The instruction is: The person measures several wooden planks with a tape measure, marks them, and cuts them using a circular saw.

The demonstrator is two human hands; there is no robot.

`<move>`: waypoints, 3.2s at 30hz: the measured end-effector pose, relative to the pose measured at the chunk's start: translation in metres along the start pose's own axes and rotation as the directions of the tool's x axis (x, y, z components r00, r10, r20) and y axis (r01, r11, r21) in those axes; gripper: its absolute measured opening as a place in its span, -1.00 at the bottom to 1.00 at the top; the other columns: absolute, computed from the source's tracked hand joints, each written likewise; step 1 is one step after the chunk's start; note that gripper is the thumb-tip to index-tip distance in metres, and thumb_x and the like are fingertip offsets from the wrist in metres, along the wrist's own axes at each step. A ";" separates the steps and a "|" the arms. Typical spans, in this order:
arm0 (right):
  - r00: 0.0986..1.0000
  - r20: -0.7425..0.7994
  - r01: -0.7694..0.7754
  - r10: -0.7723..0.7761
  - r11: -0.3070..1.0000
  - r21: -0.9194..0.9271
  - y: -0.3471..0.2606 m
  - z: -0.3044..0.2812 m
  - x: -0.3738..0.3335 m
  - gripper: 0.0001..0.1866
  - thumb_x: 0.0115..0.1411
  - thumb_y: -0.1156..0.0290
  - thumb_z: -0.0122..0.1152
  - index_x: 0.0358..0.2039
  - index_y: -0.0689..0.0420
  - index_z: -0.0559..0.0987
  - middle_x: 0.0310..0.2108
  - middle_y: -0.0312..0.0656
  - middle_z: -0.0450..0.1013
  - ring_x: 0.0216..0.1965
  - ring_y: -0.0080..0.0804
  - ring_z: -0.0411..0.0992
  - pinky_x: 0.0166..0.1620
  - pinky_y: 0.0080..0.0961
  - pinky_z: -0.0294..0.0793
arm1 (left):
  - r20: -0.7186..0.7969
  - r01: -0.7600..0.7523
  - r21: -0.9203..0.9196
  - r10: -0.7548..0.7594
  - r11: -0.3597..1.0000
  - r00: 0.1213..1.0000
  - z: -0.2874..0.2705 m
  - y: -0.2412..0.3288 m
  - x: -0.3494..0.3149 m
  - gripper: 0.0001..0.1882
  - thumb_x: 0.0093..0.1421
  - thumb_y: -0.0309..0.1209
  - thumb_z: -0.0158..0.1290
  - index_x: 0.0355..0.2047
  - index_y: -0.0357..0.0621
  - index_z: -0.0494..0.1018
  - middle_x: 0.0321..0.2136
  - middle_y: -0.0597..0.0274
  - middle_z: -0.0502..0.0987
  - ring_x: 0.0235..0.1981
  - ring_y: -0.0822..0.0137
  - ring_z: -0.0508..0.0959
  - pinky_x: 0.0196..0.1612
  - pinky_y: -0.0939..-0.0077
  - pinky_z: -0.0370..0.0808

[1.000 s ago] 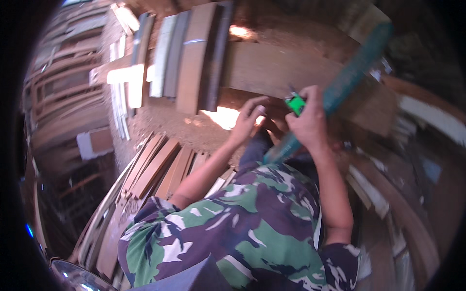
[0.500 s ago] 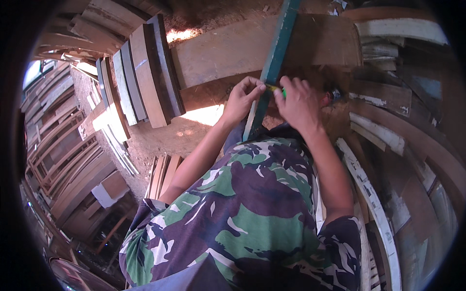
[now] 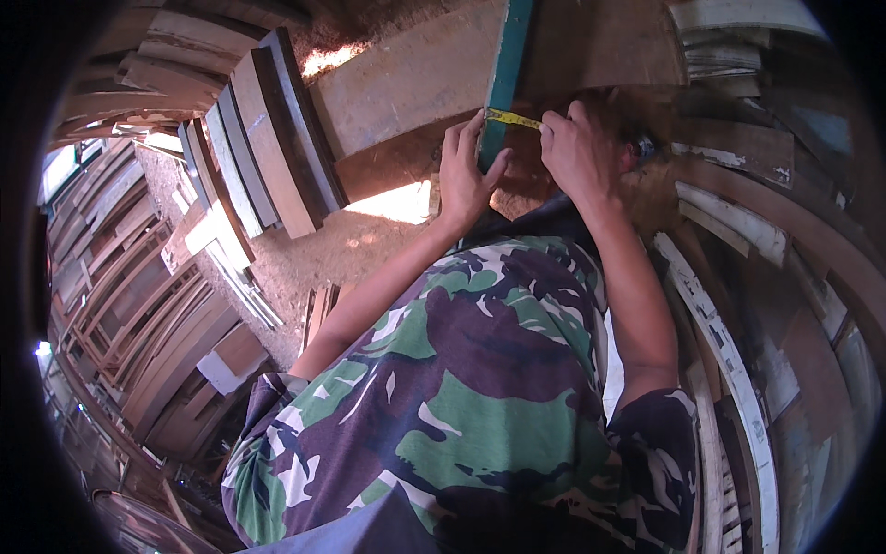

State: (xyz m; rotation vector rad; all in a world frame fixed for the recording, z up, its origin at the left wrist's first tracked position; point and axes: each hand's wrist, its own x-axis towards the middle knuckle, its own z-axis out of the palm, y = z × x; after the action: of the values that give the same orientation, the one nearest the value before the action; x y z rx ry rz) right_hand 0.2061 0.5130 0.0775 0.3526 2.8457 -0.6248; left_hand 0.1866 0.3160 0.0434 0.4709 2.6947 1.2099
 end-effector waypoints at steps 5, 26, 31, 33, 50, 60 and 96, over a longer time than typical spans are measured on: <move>1.000 -0.018 0.018 -0.018 1.000 0.001 0.001 0.001 -0.002 -0.83 0.37 0.25 0.19 -0.23 0.04 0.63 -0.25 -0.10 0.44 -0.13 -0.02 0.51 -0.13 -0.01 0.56 | 0.024 0.054 -0.023 -0.053 0.998 0.998 0.002 -0.001 -0.003 -0.32 0.23 -0.32 0.30 0.33 -0.16 0.37 -0.02 -0.09 0.47 0.02 -0.08 0.51 0.03 0.09 0.53; 0.998 -0.058 0.017 -0.020 0.999 -0.051 -0.004 0.007 -0.006 -0.83 0.34 0.26 0.20 -0.24 0.06 0.63 -0.25 -0.09 0.43 -0.13 -0.02 0.49 -0.10 0.01 0.51 | 0.030 0.065 -0.047 -0.063 0.997 0.998 0.005 -0.005 -0.001 -0.27 0.17 -0.34 0.30 0.34 -0.17 0.33 0.00 -0.12 0.44 0.02 -0.14 0.52 0.07 0.06 0.53; 0.997 -0.075 0.019 -0.023 0.998 -0.060 -0.005 0.007 -0.007 -0.84 0.33 0.25 0.21 -0.25 0.06 0.63 -0.26 -0.10 0.43 -0.14 -0.02 0.50 -0.13 0.01 0.52 | 0.152 0.161 -0.160 -0.137 0.974 0.979 0.001 -0.005 0.000 -0.20 0.11 -0.42 0.24 0.38 -0.17 0.24 0.16 -0.19 0.36 0.16 -0.22 0.48 0.20 0.06 0.50; 0.993 -0.102 0.042 -0.051 0.996 -0.083 -0.005 0.004 -0.004 -0.84 0.34 0.25 0.21 -0.25 0.04 0.63 -0.28 -0.12 0.43 -0.16 -0.05 0.51 -0.17 -0.02 0.54 | 0.152 0.142 -0.186 -0.114 0.972 0.982 0.002 -0.008 0.004 -0.17 0.10 -0.44 0.23 0.39 -0.17 0.21 0.21 -0.21 0.33 0.20 -0.25 0.45 0.25 0.06 0.47; 0.956 -0.271 -0.065 0.116 0.980 0.190 0.002 -0.052 -0.012 -0.80 0.40 0.27 0.15 -0.24 0.11 0.62 -0.26 0.06 0.45 -0.13 0.19 0.47 -0.09 0.04 0.48 | 0.039 0.363 -0.258 -0.366 0.895 0.930 -0.022 -0.046 0.111 -0.35 0.11 -0.28 0.36 0.15 -0.32 0.42 -0.09 -0.22 0.63 -0.03 -0.10 0.64 0.11 0.15 0.52; 0.835 -0.465 -0.149 0.294 0.935 0.323 0.035 -0.083 -0.036 -0.74 0.42 0.26 0.13 -0.22 0.18 0.64 -0.23 0.15 0.47 -0.12 0.24 0.45 -0.03 0.03 0.43 | -0.115 -0.058 -0.802 -0.059 0.594 0.992 -0.138 0.023 0.144 -0.51 0.32 -0.48 0.23 0.20 -0.29 0.34 0.04 0.13 0.58 0.04 0.38 0.57 0.12 0.46 0.51; 0.532 -0.846 0.339 -0.039 0.925 0.171 -0.079 -0.309 -0.046 -0.83 0.39 0.44 0.15 -0.20 0.30 0.59 -0.31 -0.02 0.38 -0.25 -0.03 0.42 -0.12 -0.20 0.39 | -0.636 -0.801 -0.171 0.556 0.574 0.535 -0.274 0.197 0.180 0.15 -0.03 -0.43 0.25 0.58 -0.02 -0.04 0.16 -0.05 0.29 0.18 0.02 0.38 0.27 0.21 0.33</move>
State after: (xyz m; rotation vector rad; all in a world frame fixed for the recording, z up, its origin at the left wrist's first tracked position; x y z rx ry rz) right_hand 0.1823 0.5686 0.3946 0.4942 3.7421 -1.2687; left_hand -0.0103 0.3090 0.3713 1.4506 2.4632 2.4381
